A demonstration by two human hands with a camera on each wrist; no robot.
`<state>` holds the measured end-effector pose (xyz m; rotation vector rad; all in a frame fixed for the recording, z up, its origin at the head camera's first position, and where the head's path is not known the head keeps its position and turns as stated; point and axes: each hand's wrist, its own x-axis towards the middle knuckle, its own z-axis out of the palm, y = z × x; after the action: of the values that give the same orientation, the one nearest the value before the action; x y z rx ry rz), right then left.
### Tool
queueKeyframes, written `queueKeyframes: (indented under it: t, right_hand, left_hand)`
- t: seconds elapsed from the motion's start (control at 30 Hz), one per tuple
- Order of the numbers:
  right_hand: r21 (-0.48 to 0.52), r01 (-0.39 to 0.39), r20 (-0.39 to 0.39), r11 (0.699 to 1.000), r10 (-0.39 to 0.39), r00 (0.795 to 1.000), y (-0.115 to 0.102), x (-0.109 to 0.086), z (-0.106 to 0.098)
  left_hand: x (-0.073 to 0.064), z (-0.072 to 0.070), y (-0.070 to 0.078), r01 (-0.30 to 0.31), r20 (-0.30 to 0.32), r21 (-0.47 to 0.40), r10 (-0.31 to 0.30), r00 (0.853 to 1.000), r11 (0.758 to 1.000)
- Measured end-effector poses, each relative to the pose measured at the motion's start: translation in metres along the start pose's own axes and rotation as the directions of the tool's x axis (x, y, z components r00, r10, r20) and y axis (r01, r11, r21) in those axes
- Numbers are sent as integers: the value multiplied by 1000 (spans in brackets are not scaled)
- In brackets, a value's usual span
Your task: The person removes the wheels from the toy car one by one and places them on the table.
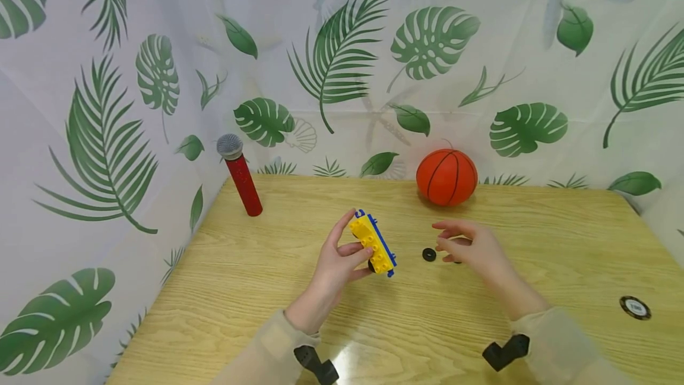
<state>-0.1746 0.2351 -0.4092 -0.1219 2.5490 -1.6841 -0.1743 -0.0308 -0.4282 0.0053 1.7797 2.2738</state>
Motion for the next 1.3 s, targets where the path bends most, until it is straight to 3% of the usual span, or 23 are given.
queueKeyframes:
  t: [0.3,0.57,1.3]
  right_hand:
    - [91,11,23,996,-13,1000,-4,-3,8]
    - [132,14,42,991,-20,999,-5,-5,11]
    - [152,-6,128,988,-13,992,-20,-5,32]
  left_hand:
    - [-1,0,0,2,60,-15,-1,998,1000]
    - [-2,2,0,-17,104,22,14,994,1000]
    - [-1,9,-3,12,152,72,-23,988,997]
